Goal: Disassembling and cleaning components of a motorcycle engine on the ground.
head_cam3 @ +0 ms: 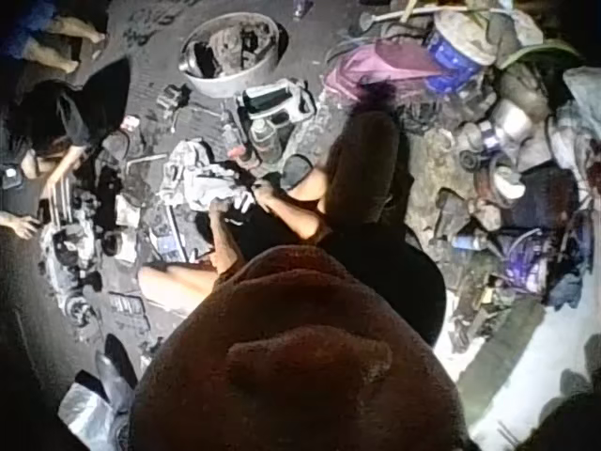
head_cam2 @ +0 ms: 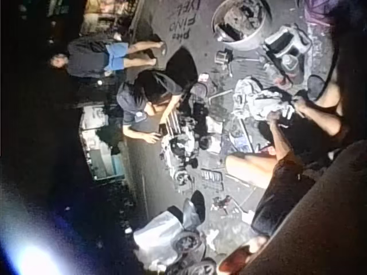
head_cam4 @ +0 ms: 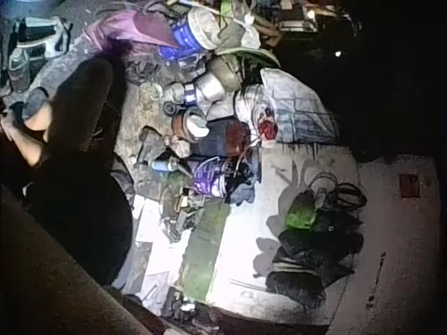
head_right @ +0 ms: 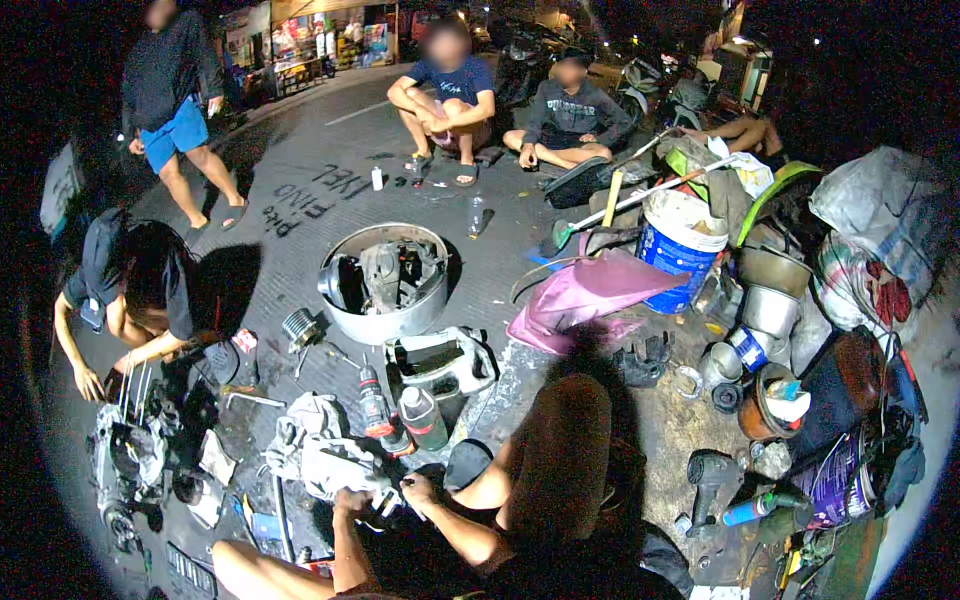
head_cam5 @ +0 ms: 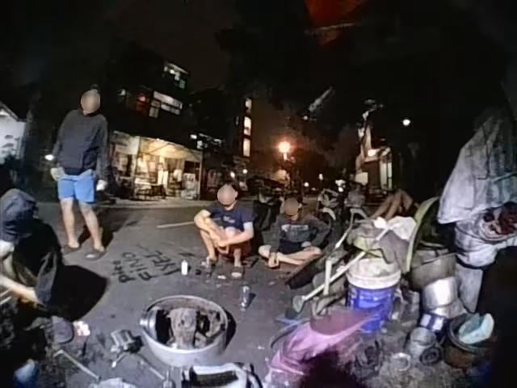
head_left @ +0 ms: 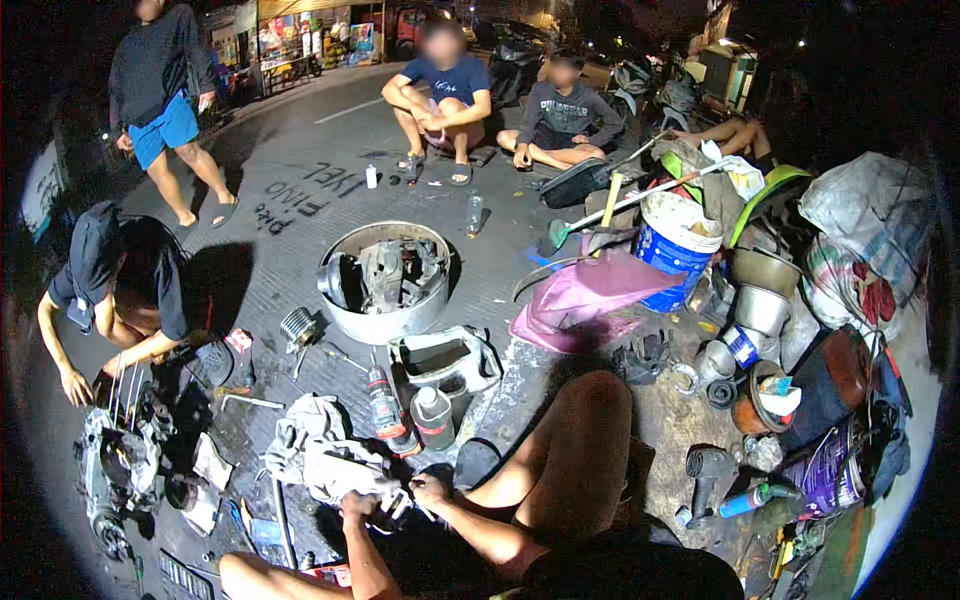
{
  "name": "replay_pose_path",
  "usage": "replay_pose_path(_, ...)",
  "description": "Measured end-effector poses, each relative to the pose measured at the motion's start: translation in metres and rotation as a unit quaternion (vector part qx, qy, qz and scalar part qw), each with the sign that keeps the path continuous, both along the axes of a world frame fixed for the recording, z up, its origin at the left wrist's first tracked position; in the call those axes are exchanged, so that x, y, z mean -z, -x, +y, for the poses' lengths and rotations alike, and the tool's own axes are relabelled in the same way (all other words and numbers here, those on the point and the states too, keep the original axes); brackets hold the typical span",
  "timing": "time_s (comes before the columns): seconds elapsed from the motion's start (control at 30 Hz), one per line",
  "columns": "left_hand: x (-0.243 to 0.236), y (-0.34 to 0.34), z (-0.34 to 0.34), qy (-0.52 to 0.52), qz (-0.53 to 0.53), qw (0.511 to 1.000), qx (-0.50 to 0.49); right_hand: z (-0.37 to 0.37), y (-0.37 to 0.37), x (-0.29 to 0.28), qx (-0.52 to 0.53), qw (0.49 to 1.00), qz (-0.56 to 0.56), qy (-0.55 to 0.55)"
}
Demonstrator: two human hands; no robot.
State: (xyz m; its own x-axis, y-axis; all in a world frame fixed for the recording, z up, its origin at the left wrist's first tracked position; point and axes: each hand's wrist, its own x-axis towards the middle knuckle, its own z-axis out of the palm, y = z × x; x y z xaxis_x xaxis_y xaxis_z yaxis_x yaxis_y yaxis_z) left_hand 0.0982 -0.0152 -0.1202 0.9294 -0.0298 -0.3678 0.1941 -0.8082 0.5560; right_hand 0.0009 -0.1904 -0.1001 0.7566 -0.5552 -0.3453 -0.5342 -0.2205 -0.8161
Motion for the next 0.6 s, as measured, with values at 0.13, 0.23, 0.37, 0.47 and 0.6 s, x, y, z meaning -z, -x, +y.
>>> replay_pose_path(0.13,-0.03,0.003,-0.017,0.013,0.012,1.0,0.007,-0.005,0.002,0.005,0.005,1.0,-0.019,0.004)
replay_pose_path(0.23,-0.027,0.005,-0.02,-0.011,-0.144,0.988,-0.049,-0.005,0.002,0.009,0.004,1.0,-0.021,0.012)
replay_pose_path(0.37,0.007,-0.015,0.033,0.063,0.01,0.998,0.01,0.017,-0.001,-0.012,-0.029,0.999,-0.028,-0.017)
replay_pose_path(0.47,0.018,-0.022,0.018,0.157,0.095,0.978,0.095,-0.003,0.0,-0.005,-0.017,0.998,-0.057,-0.01)
replay_pose_path(0.6,0.004,-0.022,0.005,0.085,0.015,0.992,0.094,-0.007,0.001,-0.001,-0.007,0.999,-0.03,-0.04)
